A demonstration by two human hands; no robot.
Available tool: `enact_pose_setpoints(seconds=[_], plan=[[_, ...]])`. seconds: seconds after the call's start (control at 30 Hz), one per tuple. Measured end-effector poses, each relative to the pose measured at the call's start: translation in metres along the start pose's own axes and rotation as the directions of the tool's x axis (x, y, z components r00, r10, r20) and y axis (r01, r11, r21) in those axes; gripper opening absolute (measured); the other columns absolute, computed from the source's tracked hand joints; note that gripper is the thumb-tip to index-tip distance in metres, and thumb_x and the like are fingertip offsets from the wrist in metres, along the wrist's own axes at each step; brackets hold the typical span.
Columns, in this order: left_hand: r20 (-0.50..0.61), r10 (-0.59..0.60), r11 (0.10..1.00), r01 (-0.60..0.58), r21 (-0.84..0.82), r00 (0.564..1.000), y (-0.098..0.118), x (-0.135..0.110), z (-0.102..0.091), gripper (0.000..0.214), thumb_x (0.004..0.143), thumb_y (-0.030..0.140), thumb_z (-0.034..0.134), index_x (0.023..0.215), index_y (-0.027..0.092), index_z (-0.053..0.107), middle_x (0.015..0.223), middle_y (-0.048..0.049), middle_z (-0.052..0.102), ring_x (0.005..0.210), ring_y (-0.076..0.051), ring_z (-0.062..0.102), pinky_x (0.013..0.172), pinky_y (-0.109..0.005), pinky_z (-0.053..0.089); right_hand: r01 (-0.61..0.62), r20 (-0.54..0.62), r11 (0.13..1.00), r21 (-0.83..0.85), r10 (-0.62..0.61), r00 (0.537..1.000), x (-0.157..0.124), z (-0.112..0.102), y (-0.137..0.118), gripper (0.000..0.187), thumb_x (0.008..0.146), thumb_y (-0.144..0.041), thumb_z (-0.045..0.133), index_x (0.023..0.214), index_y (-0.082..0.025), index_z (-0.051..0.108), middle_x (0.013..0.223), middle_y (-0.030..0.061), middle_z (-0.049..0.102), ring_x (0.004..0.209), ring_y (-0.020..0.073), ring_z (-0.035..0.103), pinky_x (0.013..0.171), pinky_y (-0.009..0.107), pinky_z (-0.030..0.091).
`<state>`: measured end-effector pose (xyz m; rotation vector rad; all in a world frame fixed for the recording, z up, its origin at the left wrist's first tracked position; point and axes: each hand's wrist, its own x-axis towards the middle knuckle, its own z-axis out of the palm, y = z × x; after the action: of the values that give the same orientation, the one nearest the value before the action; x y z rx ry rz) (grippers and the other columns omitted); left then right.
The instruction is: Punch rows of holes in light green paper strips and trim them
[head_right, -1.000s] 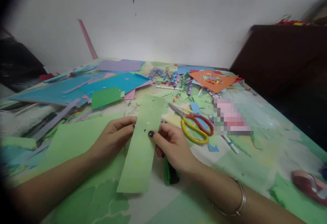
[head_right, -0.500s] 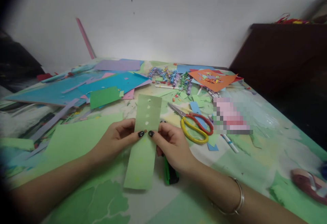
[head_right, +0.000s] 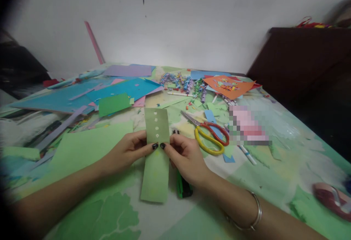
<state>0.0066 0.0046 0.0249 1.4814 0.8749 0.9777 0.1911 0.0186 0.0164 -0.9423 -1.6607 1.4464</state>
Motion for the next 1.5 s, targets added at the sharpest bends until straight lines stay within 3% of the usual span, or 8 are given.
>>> enact_pose_setpoints(seconds=[0.23,0.63,0.8,0.93,1.03,1.13,1.3,1.5], plan=[[0.125,-0.087,0.989,0.100,-0.105,0.988,-0.003,0.000,-0.003,0.022,0.088,0.031,0.060,0.101,0.015,0.067,0.098,-0.0094,0.073,0.087,-0.020,0.069,0.080,-0.035,0.054,0.030,-0.004,1.000,0.007,-0.030,1.000,0.001,-0.002,-0.002,0.026,0.086,-0.039,0.060,0.077,-0.015,0.060,0.061,-0.0029,0.049,0.048,0.0053,0.040,0.041,0.018,0.032],[-0.031,-0.048,0.994,0.045,-0.095,0.998,-0.003,0.000,-0.004,0.023,0.079,0.030,0.070,0.094,0.014,0.067,0.091,-0.0082,0.073,0.084,-0.021,0.067,0.075,-0.033,0.054,0.052,0.003,0.999,-0.016,-0.052,0.999,0.000,-0.004,-0.002,0.025,0.086,-0.038,0.060,0.078,-0.015,0.062,0.058,-0.0034,0.051,0.043,0.0056,0.047,0.041,0.018,0.036],[-0.205,0.137,0.958,-0.078,0.275,0.969,0.002,-0.002,-0.006,0.015,0.078,0.030,0.069,0.077,0.016,0.065,0.073,-0.0024,0.063,0.071,-0.015,0.058,0.066,-0.027,0.046,0.164,-0.075,0.984,-0.068,-0.169,0.983,-0.002,-0.004,-0.002,0.018,0.088,-0.031,0.059,0.085,-0.017,0.069,0.053,-0.0034,0.055,0.038,0.0067,0.050,0.037,0.018,0.039],[-0.465,0.392,0.885,-0.187,0.426,0.794,0.009,-0.010,-0.007,0.019,0.081,0.028,0.067,0.074,0.020,0.051,0.059,0.0045,0.052,0.056,-0.011,0.049,0.057,-0.024,0.039,0.423,-0.207,0.832,-0.358,-0.513,0.833,-0.003,-0.010,-0.002,0.014,0.086,-0.018,0.061,0.086,-0.020,0.075,0.068,0.0022,0.071,0.062,0.0140,0.068,0.061,0.025,0.056],[-0.386,0.233,0.971,-0.189,0.149,0.893,0.013,-0.013,-0.002,0.014,0.090,0.032,0.055,0.100,0.024,0.049,0.063,0.0044,0.061,0.059,-0.012,0.058,0.060,-0.024,0.044,0.595,-0.057,0.552,-0.585,-0.759,0.648,-0.001,-0.016,-0.002,0.031,0.084,-0.007,0.057,0.105,-0.024,0.074,0.102,0.0067,0.073,0.091,0.0186,0.070,0.082,0.029,0.057],[-0.160,0.097,0.991,-0.110,-0.078,0.982,0.013,-0.012,0.005,0.038,0.082,0.027,0.067,0.116,0.026,0.049,0.091,-0.0013,0.065,0.084,-0.015,0.064,0.073,-0.026,0.049,0.611,0.090,0.327,-0.721,-0.830,0.551,0.000,-0.019,0.000,0.039,0.085,-0.005,0.052,0.113,-0.024,0.070,0.112,0.0086,0.070,0.100,0.0186,0.068,0.087,0.029,0.057],[-0.096,0.061,0.971,-0.082,-0.224,0.993,0.005,-0.009,0.009,0.034,0.075,0.016,0.073,0.105,0.023,0.058,0.099,-0.0018,0.062,0.092,-0.014,0.061,0.078,-0.024,0.050,0.570,0.189,0.190,-0.799,-0.821,0.539,0.000,-0.019,0.005,0.035,0.085,-0.007,0.054,0.117,-0.016,0.066,0.116,0.0155,0.068,0.107,0.0206,0.065,0.089,0.031,0.056],[-0.237,0.136,0.987,-0.153,-0.052,0.962,0.005,-0.009,0.006,0.033,0.072,0.014,0.073,0.103,0.020,0.061,0.099,-0.0031,0.061,0.095,-0.015,0.057,0.080,-0.023,0.047,0.638,0.193,0.291,-0.713,-0.793,0.577,0.003,-0.016,0.004,0.047,0.080,-0.001,0.049,0.123,-0.016,0.061,0.118,0.0163,0.063,0.111,0.0232,0.060,0.091,0.038,0.052]])
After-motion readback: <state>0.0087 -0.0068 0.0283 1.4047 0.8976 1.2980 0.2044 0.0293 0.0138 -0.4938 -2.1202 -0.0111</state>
